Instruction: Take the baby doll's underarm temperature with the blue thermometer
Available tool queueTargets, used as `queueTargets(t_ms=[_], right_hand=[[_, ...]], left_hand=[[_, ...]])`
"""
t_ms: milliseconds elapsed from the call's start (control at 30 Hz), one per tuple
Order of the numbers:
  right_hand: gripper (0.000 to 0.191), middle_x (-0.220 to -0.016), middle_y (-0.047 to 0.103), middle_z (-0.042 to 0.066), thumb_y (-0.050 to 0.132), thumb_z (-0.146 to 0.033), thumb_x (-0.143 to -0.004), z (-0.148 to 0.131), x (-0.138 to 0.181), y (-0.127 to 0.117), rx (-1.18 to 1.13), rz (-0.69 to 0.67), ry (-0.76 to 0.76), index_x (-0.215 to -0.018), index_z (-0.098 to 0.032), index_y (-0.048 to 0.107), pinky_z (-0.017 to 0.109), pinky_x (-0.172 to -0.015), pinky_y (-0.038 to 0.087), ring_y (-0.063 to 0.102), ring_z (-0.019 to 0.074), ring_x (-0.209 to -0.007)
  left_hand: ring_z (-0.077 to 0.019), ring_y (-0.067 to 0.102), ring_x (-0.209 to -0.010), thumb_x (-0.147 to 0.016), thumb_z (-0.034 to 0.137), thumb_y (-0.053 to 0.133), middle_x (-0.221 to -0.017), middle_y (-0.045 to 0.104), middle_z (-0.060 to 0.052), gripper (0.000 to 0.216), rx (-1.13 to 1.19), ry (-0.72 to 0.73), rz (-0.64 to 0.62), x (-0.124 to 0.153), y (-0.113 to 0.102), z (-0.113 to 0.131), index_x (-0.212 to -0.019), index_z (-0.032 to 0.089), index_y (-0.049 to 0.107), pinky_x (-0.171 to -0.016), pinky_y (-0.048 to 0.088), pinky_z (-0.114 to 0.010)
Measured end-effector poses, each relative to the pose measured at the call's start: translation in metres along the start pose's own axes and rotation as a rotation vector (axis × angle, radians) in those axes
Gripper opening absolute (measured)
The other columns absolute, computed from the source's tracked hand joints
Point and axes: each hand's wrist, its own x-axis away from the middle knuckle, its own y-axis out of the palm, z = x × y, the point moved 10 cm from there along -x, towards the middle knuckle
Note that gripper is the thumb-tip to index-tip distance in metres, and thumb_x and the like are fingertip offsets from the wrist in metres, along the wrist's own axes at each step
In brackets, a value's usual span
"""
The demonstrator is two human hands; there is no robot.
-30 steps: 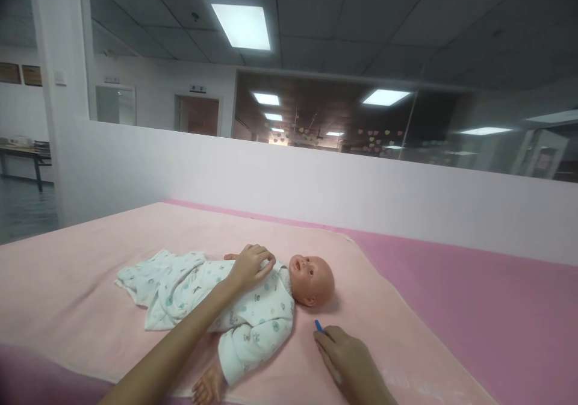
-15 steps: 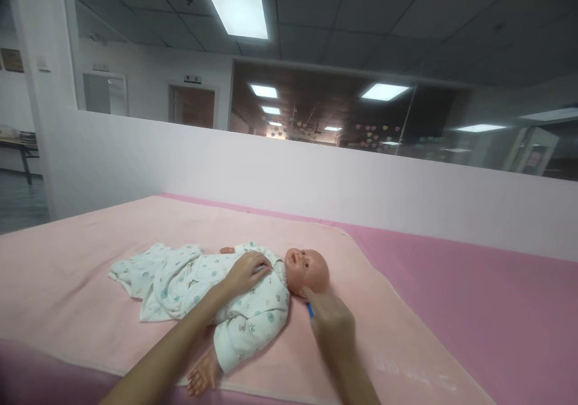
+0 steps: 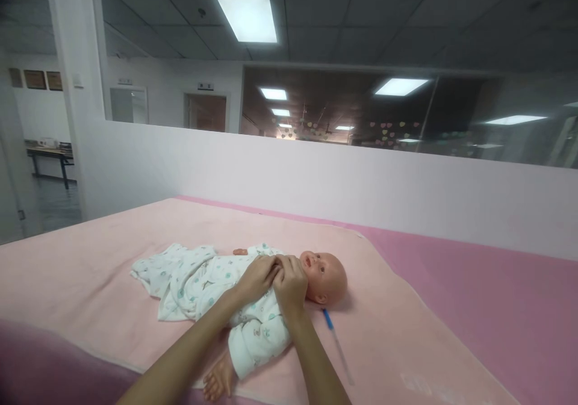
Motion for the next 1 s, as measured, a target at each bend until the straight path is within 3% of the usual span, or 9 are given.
queueTargets(t_ms=[400,600,1000], right_hand=[[0.038,-0.076,0.058,0.006,0.031,-0.005,-0.064,0.0102,0.0061,-0.0002,-0.109,0.005,0.066,-0.082,-0.020,0.061,0.027,-0.061,0.042,0.052,0.0182,-0.072],[0.030,-0.080,0.058,0.006,0.033,-0.005,-0.070,0.0089,0.0087,-0.0022,-0.132,-0.007,0.102,-0.082,-0.017,0.058,0.028,-0.069,0.042,0.052,0.0171,-0.076],[0.037,-0.084,0.054,0.005,0.036,-0.001,-0.061,0.0047,0.0090,-0.0053,-0.119,0.021,0.063,-0.089,-0.016,0.054,0.029,-0.070,0.042,0.049,0.0173,-0.076]], left_hand=[[-0.0167,0.055,-0.080,-0.070,0.016,0.046,-0.082,0.064,-0.001,0.017,0.179,-0.014,0.034,0.0013,-0.0064,-0.0018,-0.080,0.019,0.059,-0.077,0.038,-0.028],[-0.0151,0.055,-0.078,-0.071,0.017,0.047,-0.082,0.063,0.000,0.014,0.190,0.001,0.039,0.0010,-0.0066,-0.0010,-0.079,0.019,0.058,-0.075,0.038,-0.026],[-0.0159,0.054,-0.083,-0.077,0.015,0.040,-0.087,0.064,0.000,0.022,0.194,-0.008,-0.036,-0.0005,-0.0034,0.0013,-0.092,0.021,0.056,-0.078,0.038,-0.027]])
